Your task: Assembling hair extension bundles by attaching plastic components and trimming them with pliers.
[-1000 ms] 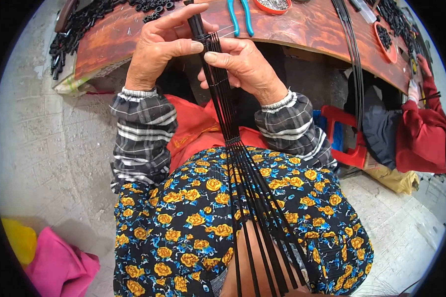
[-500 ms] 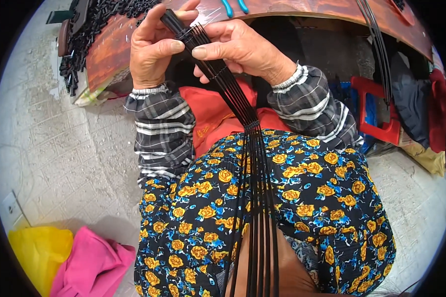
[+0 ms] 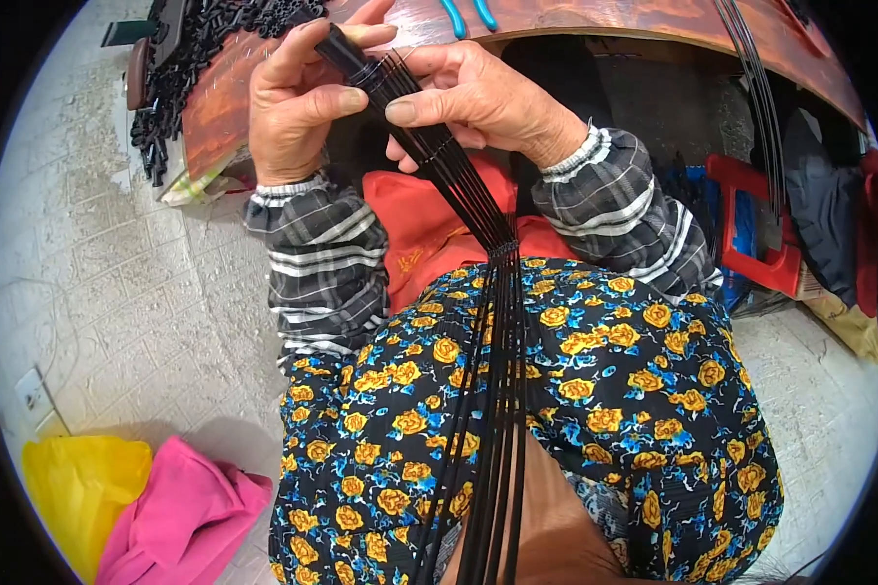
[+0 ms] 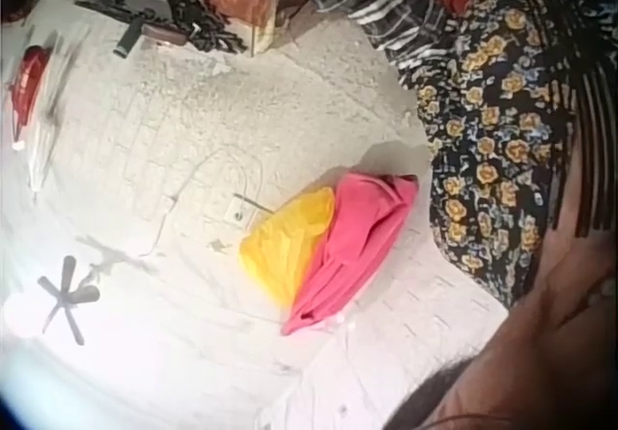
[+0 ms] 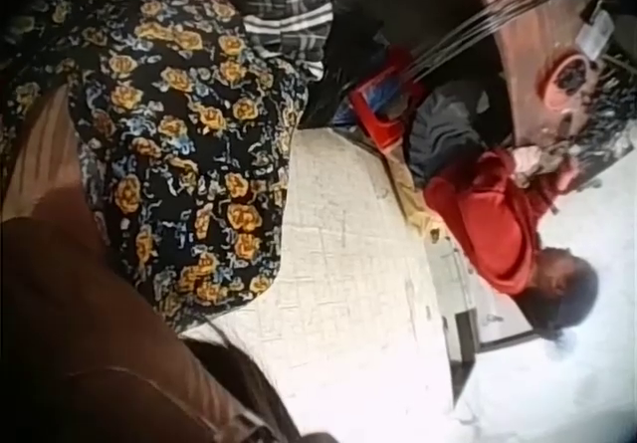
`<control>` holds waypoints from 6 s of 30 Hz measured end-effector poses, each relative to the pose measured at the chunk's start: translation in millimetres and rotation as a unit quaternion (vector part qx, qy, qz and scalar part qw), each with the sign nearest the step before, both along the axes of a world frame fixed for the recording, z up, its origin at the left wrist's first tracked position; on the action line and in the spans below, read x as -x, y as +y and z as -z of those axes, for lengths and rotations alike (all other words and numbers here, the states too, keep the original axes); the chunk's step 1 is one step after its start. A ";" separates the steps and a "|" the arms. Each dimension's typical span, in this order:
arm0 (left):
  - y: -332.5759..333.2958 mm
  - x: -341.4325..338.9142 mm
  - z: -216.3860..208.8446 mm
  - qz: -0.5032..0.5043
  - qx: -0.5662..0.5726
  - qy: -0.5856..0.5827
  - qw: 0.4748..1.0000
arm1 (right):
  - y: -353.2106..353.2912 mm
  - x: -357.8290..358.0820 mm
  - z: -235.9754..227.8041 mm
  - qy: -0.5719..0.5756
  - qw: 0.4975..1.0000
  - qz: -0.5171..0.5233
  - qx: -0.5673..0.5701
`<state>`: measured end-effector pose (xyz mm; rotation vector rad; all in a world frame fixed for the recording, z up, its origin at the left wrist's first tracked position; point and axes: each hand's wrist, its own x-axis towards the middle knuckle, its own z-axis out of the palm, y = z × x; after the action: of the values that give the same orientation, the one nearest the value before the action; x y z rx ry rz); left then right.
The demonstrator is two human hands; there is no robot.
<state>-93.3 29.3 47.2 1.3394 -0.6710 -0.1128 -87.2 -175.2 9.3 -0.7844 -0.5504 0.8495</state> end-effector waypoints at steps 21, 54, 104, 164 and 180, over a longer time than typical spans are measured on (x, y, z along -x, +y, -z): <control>-36.3 44.0 -36.0 -0.257 0.030 0.076 0.963 | 4.4 4.2 -11.2 0.072 0.997 -0.005 -0.037; -83.6 56.8 -48.7 -0.570 -0.116 -0.016 0.813 | 16.7 -12.1 -28.4 -0.204 0.960 0.191 -0.004; -55.4 46.0 -17.3 -0.331 0.255 0.118 0.901 | 14.0 -4.7 -31.8 -0.144 0.952 0.238 0.126; -69.5 34.9 -30.0 -0.438 0.135 0.083 0.885 | 29.5 -4.0 -27.2 -0.087 0.950 0.294 0.061; -52.8 27.4 -14.6 -0.341 0.226 0.120 0.904 | 19.7 -13.2 -31.7 -0.109 0.953 0.267 0.097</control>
<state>-120.7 -23.4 61.8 1.0167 0.0165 0.4195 -74.0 -155.5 41.0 -1.1507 -0.4192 0.3172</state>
